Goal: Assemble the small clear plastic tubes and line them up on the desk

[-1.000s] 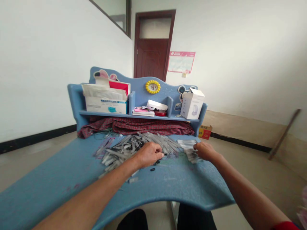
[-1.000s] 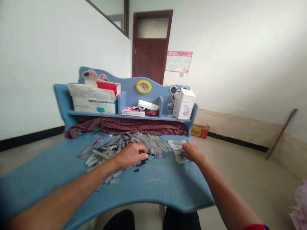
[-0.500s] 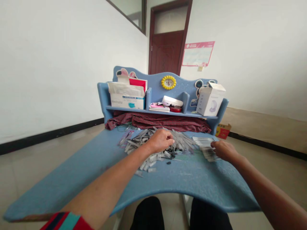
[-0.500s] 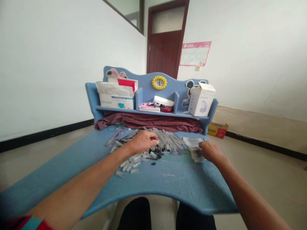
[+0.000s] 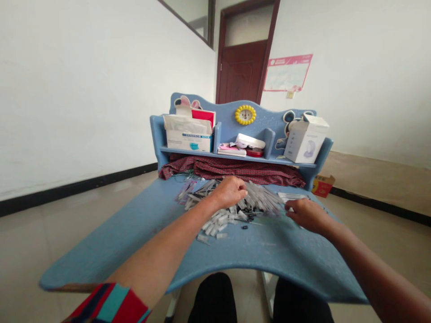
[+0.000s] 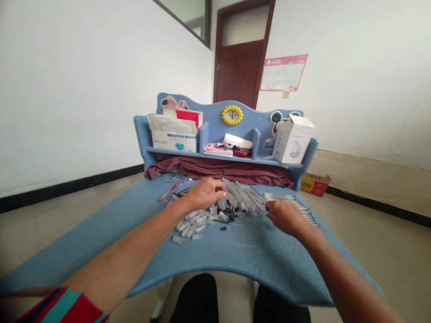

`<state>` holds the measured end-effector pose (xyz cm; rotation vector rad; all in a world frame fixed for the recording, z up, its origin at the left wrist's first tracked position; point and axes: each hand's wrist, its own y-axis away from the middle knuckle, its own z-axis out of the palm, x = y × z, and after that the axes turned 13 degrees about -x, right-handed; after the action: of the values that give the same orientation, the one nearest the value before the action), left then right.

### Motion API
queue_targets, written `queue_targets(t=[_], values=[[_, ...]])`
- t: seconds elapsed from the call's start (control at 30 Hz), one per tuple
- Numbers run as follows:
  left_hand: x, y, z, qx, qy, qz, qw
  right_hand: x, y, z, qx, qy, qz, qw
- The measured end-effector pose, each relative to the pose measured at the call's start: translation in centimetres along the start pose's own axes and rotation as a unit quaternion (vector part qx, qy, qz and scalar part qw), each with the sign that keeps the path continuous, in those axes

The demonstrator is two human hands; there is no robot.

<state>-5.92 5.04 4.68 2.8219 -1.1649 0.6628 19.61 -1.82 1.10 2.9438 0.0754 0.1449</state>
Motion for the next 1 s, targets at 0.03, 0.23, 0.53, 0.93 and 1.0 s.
queue_targets(t=[0.03, 0.23, 0.53, 0.93, 1.0], values=[[-0.1, 0.0, 0.0, 0.002, -0.005, -0.002, 1.0, -0.9, 0.0, -0.2, 0.012, -0.025, -0.036, 0.999], [-0.5, -0.1, 0.1, 0.013, -0.056, 0.003, 0.998, -6.2, -0.8, -1.2, 0.037, -0.118, -0.134, 0.983], [-0.6, 0.1, 0.2, 0.021, -0.097, -0.003, 0.995, -10.4, -3.5, -1.7, 0.051, -0.112, -0.101, 0.987], [-1.1, -0.2, 1.0, 0.006, -0.129, 0.04, 0.991, -9.0, -4.0, -0.5, 0.007, -0.404, -0.125, 0.906], [-1.1, -0.2, 1.4, 0.008, -0.15, 0.065, 0.986, -8.6, -3.6, -0.7, 0.047, -0.432, -0.117, 0.893]])
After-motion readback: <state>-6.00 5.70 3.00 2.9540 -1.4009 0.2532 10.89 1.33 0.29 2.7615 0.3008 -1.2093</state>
